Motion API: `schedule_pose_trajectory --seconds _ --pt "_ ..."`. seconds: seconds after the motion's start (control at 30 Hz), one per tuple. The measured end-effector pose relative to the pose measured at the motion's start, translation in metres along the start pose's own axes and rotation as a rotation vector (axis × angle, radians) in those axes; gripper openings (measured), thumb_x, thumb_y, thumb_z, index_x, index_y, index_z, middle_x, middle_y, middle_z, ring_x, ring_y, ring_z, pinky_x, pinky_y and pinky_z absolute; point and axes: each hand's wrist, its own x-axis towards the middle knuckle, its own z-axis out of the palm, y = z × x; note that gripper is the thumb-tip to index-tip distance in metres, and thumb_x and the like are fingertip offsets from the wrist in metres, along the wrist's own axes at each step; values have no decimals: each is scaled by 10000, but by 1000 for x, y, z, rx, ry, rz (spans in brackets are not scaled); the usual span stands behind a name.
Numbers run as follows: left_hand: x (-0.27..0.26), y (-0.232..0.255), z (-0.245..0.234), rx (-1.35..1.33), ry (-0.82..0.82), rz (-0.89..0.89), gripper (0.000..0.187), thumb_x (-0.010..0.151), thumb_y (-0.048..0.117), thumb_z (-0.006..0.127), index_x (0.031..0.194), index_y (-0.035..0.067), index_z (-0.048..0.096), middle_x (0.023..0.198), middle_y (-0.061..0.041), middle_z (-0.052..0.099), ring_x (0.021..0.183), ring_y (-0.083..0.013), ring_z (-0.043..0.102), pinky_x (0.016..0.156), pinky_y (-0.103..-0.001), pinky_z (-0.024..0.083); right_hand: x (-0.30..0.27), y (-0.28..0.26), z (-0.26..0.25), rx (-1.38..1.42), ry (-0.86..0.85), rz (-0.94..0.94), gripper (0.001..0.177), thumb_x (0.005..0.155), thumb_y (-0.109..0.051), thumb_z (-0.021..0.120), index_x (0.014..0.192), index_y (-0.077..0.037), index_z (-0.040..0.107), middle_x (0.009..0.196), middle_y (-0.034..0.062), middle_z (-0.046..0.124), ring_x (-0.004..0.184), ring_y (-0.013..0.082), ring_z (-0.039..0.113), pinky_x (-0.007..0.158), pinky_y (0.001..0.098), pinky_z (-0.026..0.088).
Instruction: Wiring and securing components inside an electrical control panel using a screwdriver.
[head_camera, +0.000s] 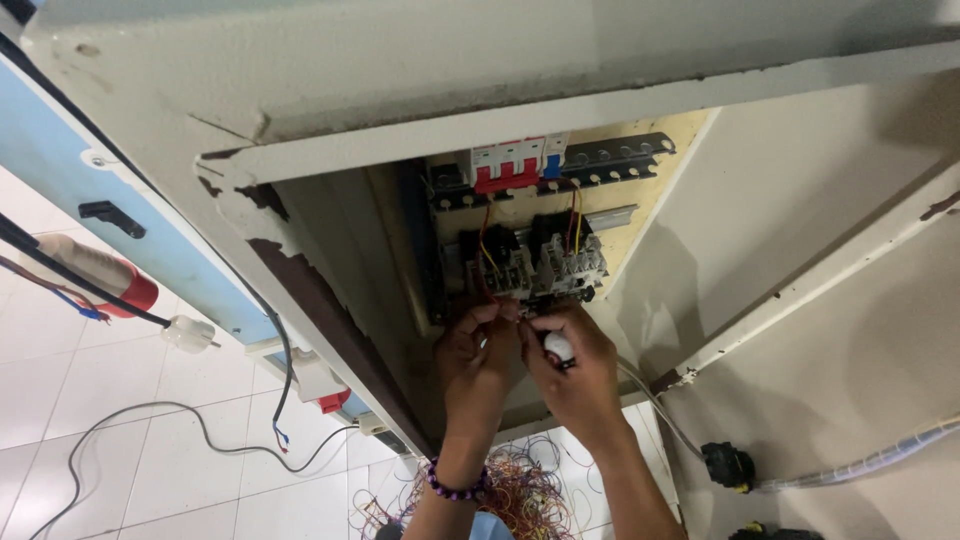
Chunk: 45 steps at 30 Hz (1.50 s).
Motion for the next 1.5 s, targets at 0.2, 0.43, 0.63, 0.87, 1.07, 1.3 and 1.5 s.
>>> schedule_pose_trajectory --seconds 0.2,0.43,0.63,0.87,1.07,1.3,1.5 --pt "-14 16 1 -127 -54 -2 105 896 110 746 983 54 759 1023 -75 815 997 -155 744 840 -267 577 -6 7 -1 -417 74 -515 243 876 67 778 1022 -3 596 969 110 605 750 207 692 553 280 571" --pt "-8 13 -8 -58 -124 139 97 876 67 663 907 53 754 971 -58 802 960 -139 723 847 -272 548 -8 -8 -13 564 -88 328 224 924 -162 685 1097 -25 722 615 55 625 397 107 490 368 248 408" --pt "-12 19 -10 -133 -247 110 182 937 163 707 1024 16 770 960 -87 792 847 -153 714 737 -270 575 3 11 -10 1297 -246 928 221 944 -254 648 877 -58 570 613 35 495 335 48 302 255 191 181" --pt "-13 23 -18 -126 -259 104 161 944 158 709 1004 20 765 871 -77 766 784 -143 685 690 -271 529 -8 35 1 1349 -251 972 80 924 -136 643 971 -75 620 800 28 604 366 63 347 294 207 264" --pt "-4 4 -18 -97 -234 88 188 915 161 710 1034 41 793 1029 -79 811 987 -153 739 860 -275 567 -9 17 11 1115 -64 589 90 829 -97 753 859 -42 688 534 83 547 360 146 438 318 272 302" --pt "-11 8 -14 14 -87 -23 140 869 135 720 964 91 813 987 -54 846 955 -131 769 871 -258 590 -24 8 19 82 207 156 123 881 18 754 980 -55 764 904 66 789 699 118 699 607 221 589" --pt "-24 23 -17 -146 -166 -77 161 910 128 696 1020 48 782 1005 -70 791 954 -157 705 826 -282 533 -32 1 18 -221 260 -499 278 818 132 786 1060 53 675 1004 166 677 829 217 736 702 241 666"
